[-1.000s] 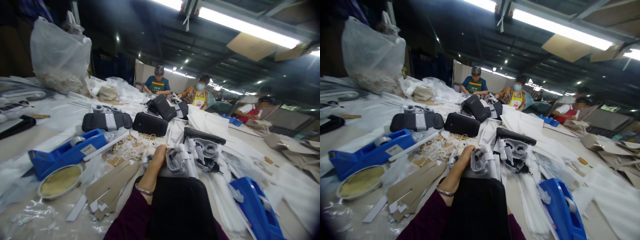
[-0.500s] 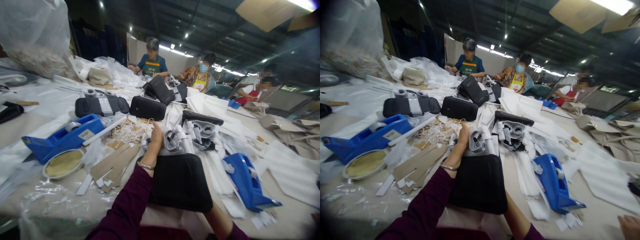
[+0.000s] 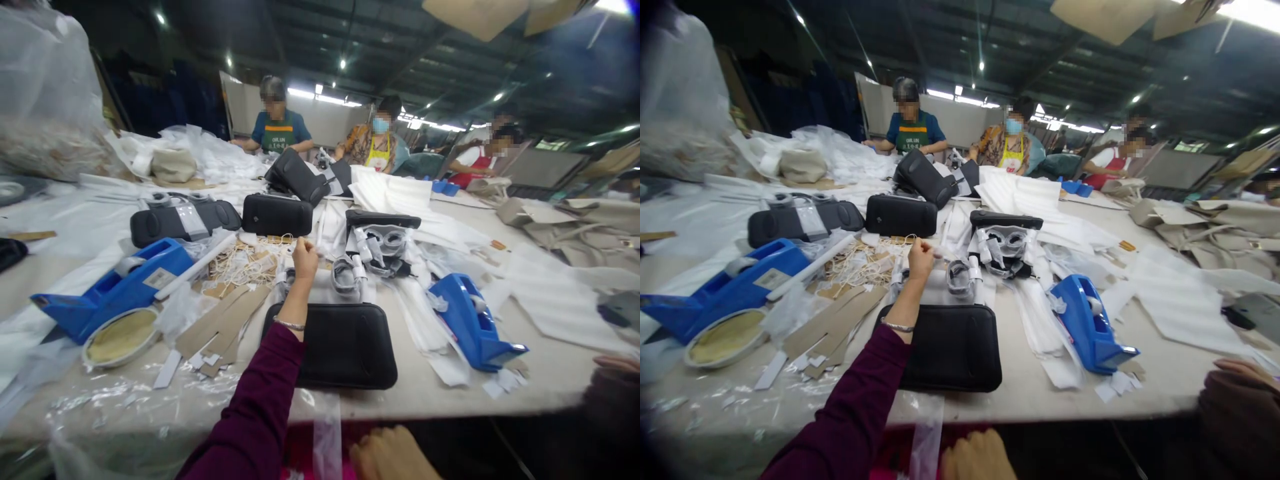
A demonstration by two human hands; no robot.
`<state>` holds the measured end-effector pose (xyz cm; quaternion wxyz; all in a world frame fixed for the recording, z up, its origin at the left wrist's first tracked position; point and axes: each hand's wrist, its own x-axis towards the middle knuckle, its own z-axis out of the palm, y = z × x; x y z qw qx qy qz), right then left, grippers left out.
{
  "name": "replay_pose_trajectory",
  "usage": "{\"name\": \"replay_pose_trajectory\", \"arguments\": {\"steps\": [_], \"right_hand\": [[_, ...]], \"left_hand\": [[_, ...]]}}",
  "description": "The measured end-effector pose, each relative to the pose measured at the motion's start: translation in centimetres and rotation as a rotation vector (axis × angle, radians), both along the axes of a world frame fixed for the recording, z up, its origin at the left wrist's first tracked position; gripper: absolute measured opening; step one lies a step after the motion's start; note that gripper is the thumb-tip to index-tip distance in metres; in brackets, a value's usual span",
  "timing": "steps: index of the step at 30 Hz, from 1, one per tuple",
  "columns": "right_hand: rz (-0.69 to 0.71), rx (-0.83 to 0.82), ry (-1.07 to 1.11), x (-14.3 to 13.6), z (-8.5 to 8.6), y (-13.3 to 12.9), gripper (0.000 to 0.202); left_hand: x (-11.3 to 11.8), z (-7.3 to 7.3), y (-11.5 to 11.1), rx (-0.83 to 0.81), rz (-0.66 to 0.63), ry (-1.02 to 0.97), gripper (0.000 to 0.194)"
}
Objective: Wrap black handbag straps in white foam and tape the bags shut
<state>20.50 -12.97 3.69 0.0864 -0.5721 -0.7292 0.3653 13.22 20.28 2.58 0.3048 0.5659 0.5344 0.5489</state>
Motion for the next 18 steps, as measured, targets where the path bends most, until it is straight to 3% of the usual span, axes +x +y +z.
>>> {"name": "replay_pose_trajectory", "arguments": {"steps": [3,5,6,8,12,15,18], "right_hand": [[0.023,0.265,-0.409,0.7,6.7,6.0,0.014],[-0.038,0.476,-0.496,0.8,9.5,11.4,0.018],[-0.078,0.531,-0.54,0.8,10.1,14.3,0.016],[-0.244,0.556,-0.531,0.9,10.0,19.8,0.01],[-0.35,0.494,-0.436,1.1,7.7,27.8,0.018],[-0.398,0.446,-0.298,1.6,6.4,30.6,0.011],[-0.457,0.487,-0.15,2.3,5.3,31.5,0.009]], "left_hand": [[-0.3,0.0,0.4,0.071,-0.043,-0.15,0.025],[-0.3,0.0,0.6,0.119,-0.064,-0.223,0.027],[-0.4,0.1,0.6,0.139,-0.073,-0.246,0.027],[-0.5,0.4,0.5,0.168,-0.095,-0.257,0.027],[-0.9,1.2,-0.7,0.184,-0.106,-0.164,0.03],[-1.0,1.6,-2.4,0.168,-0.02,-0.01,0.037],[-1.1,1.0,-3.7,0.088,0.01,0.2,0.037]]}}
